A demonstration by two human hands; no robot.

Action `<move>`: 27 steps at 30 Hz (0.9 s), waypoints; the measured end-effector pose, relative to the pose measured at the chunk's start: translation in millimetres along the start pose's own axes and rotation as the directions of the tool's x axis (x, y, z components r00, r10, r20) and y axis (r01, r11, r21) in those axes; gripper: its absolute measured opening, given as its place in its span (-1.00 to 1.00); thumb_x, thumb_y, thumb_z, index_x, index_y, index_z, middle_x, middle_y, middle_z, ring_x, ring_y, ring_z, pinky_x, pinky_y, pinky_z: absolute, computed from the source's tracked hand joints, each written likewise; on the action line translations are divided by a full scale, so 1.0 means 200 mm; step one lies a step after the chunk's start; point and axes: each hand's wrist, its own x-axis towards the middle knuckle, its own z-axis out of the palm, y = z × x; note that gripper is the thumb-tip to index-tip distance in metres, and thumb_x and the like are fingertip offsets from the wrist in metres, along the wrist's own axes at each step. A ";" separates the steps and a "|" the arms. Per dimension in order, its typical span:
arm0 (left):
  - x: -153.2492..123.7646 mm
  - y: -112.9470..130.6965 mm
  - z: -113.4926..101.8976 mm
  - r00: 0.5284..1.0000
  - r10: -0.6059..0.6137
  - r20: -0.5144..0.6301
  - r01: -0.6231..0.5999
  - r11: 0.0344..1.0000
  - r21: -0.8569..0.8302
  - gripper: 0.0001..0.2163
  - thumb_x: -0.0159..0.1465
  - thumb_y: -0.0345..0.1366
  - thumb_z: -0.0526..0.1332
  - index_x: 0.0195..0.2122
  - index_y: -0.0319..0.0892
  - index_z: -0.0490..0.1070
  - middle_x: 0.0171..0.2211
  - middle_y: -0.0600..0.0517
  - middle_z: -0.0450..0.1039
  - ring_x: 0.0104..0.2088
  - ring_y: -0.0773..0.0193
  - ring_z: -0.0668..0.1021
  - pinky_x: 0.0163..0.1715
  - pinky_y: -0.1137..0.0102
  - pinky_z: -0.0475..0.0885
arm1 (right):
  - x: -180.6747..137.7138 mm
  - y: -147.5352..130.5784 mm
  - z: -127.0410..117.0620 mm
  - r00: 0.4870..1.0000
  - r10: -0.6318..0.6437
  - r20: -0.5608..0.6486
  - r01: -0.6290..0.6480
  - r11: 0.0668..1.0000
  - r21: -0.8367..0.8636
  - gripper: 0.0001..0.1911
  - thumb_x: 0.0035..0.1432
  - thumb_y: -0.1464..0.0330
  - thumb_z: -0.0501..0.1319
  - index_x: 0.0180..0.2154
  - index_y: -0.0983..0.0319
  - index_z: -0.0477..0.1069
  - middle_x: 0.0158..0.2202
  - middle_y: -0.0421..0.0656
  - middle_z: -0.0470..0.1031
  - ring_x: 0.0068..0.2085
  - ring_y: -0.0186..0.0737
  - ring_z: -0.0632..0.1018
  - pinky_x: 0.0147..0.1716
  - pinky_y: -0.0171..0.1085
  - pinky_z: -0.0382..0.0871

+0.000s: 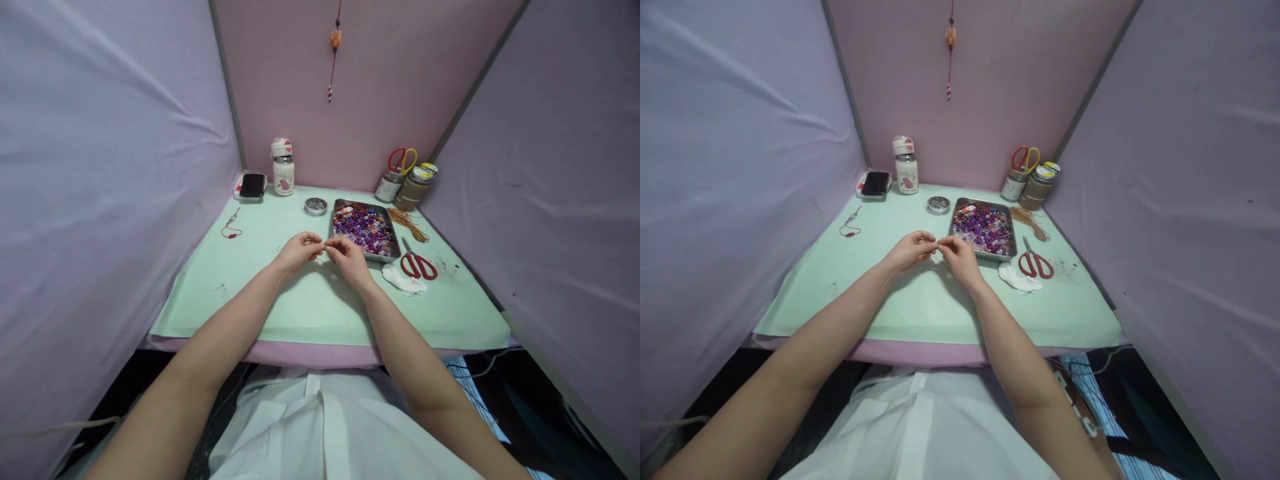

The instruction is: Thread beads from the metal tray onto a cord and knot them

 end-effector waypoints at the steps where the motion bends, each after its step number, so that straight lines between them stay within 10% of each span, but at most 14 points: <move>1: 0.00 0.00 0.00 1.000 -0.009 -0.005 0.009 1.000 -0.003 -0.82 0.05 -0.45 0.32 -0.35 -0.22 0.33 -0.49 0.08 0.38 -0.49 0.45 0.42 -0.40 0.46 0.29 | 0.00 0.00 0.00 1.000 -0.007 -0.006 0.007 1.000 -0.013 -0.74 0.05 0.17 0.22 -0.30 0.21 0.43 -0.47 -0.21 0.42 -0.46 -0.30 0.37 -0.44 -0.29 0.27; 18: 0.04 -0.05 -0.02 0.998 0.051 0.024 -0.052 0.996 0.066 -0.79 0.02 -0.40 0.34 -0.34 -0.19 0.34 -0.47 0.08 0.37 -0.46 0.41 0.42 -0.38 0.41 0.31 | -0.03 -0.04 -0.01 0.944 -0.328 0.042 0.306 0.820 -0.484 -0.87 0.19 0.37 0.10 -0.41 0.19 0.33 -0.41 -0.17 0.34 -0.38 -0.26 0.36 -0.33 -0.26 0.23; 27: 0.05 0.02 -0.09 0.966 0.252 0.059 -0.253 0.871 0.421 -0.83 0.04 -0.35 0.27 -0.30 -0.20 0.45 -0.41 0.03 0.48 -0.39 0.33 0.46 -0.31 0.39 0.35 | -0.02 -0.05 -0.03 0.892 -0.336 -0.302 0.228 0.912 -0.340 -0.90 0.19 0.32 0.06 -0.36 0.19 0.27 -0.35 -0.16 0.32 -0.36 -0.26 0.35 -0.35 -0.25 0.26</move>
